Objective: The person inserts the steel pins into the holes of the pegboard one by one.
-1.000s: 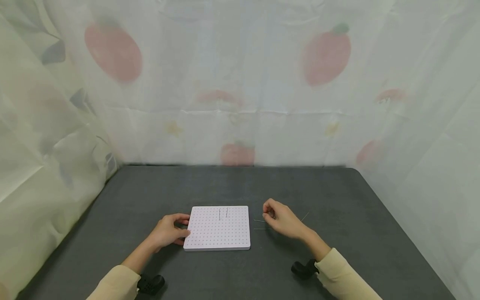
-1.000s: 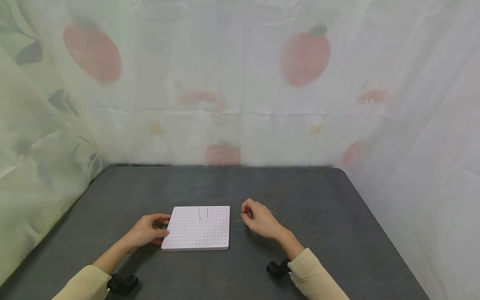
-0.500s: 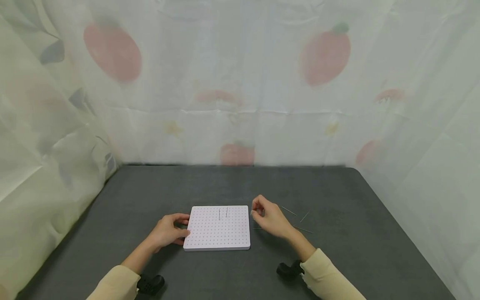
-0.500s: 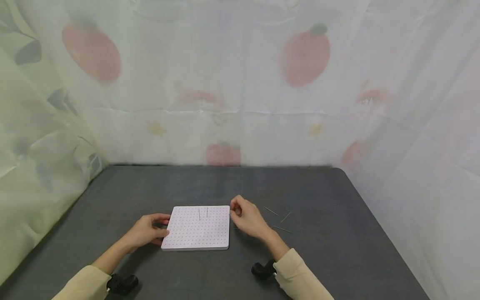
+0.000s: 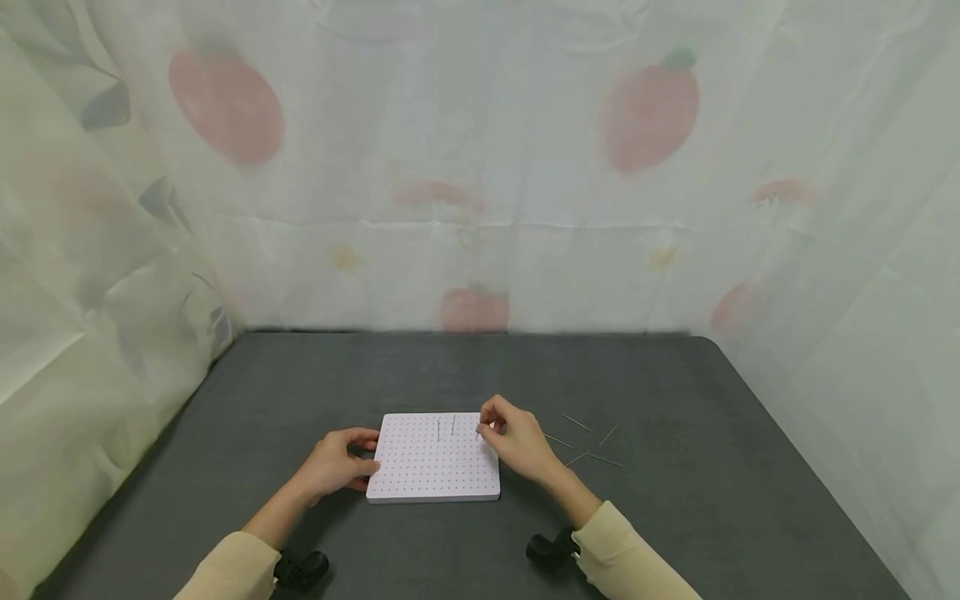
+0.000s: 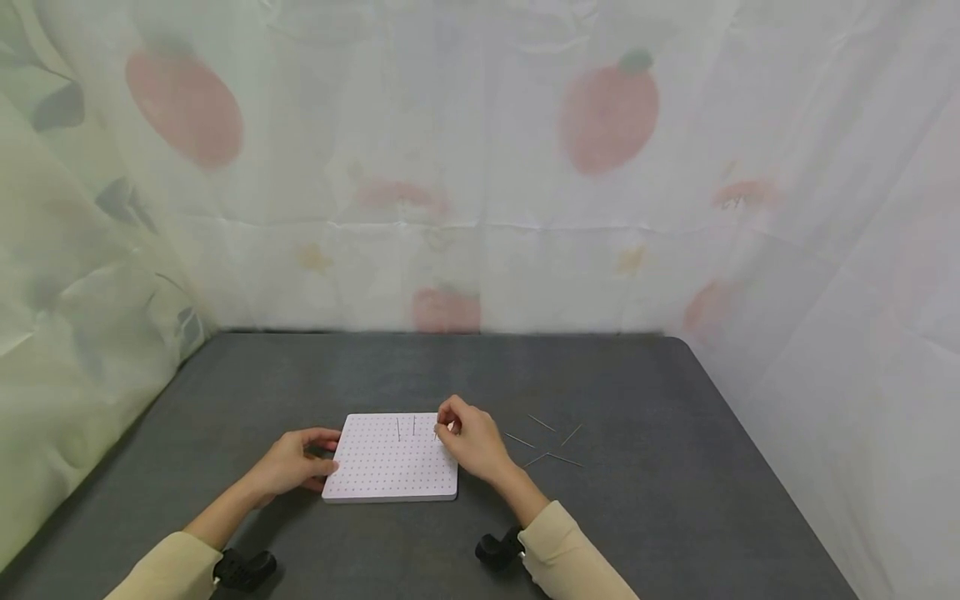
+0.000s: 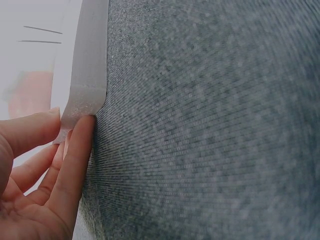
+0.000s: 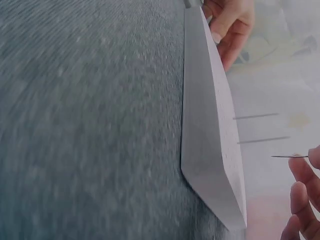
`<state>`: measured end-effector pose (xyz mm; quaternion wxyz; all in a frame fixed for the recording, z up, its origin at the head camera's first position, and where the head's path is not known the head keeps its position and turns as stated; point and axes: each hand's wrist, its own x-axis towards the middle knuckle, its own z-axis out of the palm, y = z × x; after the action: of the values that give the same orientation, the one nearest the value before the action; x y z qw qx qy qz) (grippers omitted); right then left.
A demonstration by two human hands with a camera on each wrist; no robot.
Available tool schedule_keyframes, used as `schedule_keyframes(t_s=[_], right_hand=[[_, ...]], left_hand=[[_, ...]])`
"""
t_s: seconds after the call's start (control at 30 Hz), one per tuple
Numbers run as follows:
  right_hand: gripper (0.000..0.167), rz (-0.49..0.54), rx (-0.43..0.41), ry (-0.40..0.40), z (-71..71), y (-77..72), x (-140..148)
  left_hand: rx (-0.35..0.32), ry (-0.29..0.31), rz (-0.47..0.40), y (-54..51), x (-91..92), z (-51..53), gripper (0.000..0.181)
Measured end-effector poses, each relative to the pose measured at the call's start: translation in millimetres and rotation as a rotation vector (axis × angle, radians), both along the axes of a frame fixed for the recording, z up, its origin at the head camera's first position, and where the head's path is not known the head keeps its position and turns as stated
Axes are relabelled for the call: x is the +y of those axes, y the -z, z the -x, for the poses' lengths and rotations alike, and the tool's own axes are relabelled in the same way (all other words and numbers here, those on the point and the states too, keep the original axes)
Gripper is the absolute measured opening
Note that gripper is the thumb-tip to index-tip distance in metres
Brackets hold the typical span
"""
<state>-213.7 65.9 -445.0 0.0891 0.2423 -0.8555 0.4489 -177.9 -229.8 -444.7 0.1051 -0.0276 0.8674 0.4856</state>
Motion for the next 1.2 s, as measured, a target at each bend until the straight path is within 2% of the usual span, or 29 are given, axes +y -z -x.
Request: schedule_keyframes(t_s=[0.13,0.3,0.73,1.2], right_hand=[[0.008,-0.011,0.042,0.022,0.8,1.3,-8],[0.009,-0.049,0.03,0.042,2.3,3.1,-19],[0.006,-0.135,0.069,0.019,4.0,10.2,-31],[0.005,-0.215,0.079,0.013,4.1,9.9,-34]], left_hand=[[0.0,-0.003,0.001,-0.6,0.1,-0.1,0.056],[0.005,0.001,0.002,-0.3,-0.4,0.4,0.057],[-0.004,0.005,0.008,-2.3,-0.1,-0.1,0.056],[0.004,0.006,-0.012,-0.7,0.0,0.7,0.056]])
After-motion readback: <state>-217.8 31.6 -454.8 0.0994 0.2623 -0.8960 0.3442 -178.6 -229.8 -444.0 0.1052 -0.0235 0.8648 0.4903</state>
